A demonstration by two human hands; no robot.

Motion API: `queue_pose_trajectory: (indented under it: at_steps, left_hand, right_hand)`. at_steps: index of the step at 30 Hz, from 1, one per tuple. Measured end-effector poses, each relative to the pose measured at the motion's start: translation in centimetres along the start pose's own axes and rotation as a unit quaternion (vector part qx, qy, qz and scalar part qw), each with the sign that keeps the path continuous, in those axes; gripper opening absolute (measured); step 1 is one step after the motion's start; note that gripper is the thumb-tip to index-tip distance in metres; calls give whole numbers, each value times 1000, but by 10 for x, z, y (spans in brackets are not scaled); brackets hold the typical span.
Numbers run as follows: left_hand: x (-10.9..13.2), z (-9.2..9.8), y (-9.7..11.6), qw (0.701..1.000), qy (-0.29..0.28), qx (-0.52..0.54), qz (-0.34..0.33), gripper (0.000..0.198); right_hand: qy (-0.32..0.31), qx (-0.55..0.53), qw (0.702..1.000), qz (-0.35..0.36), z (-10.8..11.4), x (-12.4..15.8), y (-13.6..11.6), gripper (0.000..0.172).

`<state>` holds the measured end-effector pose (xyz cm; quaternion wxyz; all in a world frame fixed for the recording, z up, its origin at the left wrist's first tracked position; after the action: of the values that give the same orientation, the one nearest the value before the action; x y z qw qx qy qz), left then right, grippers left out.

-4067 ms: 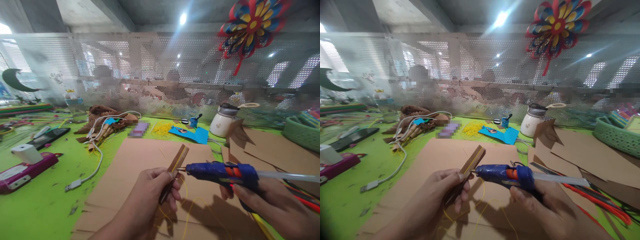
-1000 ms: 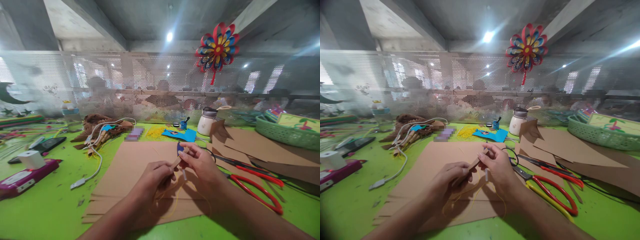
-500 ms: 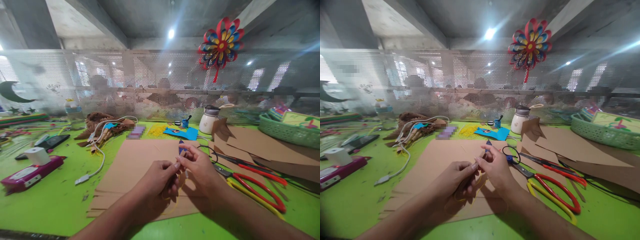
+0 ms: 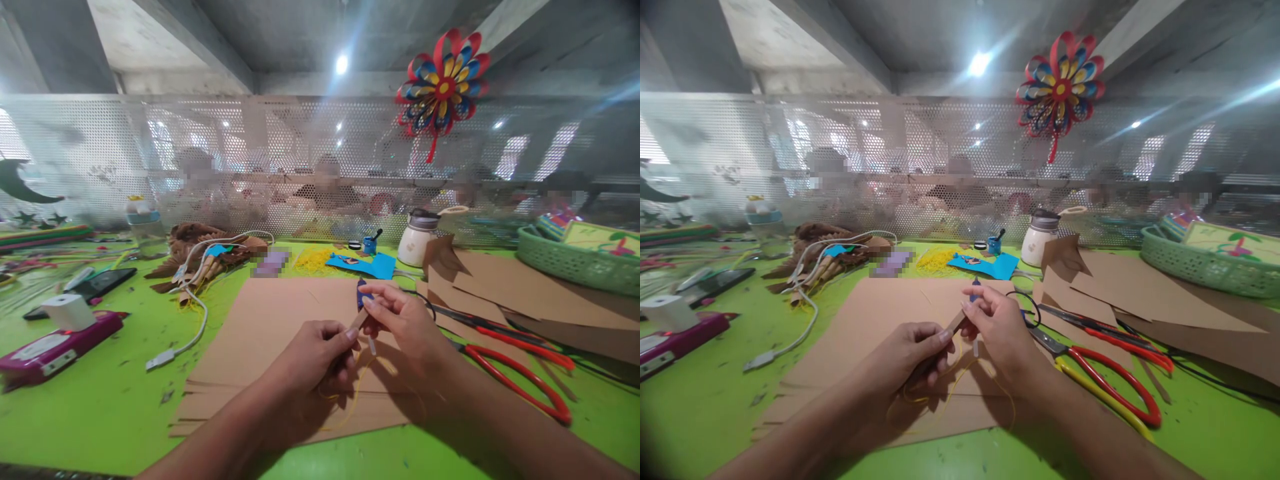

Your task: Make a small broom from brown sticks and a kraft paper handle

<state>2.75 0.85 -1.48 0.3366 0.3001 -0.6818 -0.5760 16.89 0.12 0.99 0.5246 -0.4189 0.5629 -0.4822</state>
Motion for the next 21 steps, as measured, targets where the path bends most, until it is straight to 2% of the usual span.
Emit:
queue_pose_trajectory:
  at_steps: [9, 16, 21]
  left_hand:
    - [1, -2, 6, 1000, -5, 11, 4, 28]
    - [-1, 0, 0, 1000, 12, 26, -7, 23]
    - [-6, 3, -2, 1000, -4, 17, -11, 28]
  right_hand:
    - [19, 6, 1000, 0, 0, -1, 5, 29]
    - [3, 4, 1000, 2, -2, 1, 4, 34]
    - [-1, 89, 995, 47, -6, 2, 10, 44]
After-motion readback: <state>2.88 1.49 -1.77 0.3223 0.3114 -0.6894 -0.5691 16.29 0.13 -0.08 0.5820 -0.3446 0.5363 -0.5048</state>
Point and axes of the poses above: each hand's wrist, its own x-axis away from the middle knuckle, its own z-axis out of the back of the hand, y = z × x, the point moved 3 cm from there along -x, towards the middle knuckle, and after that the axes turned 3 degrees about -z, right-handed, at the moved point
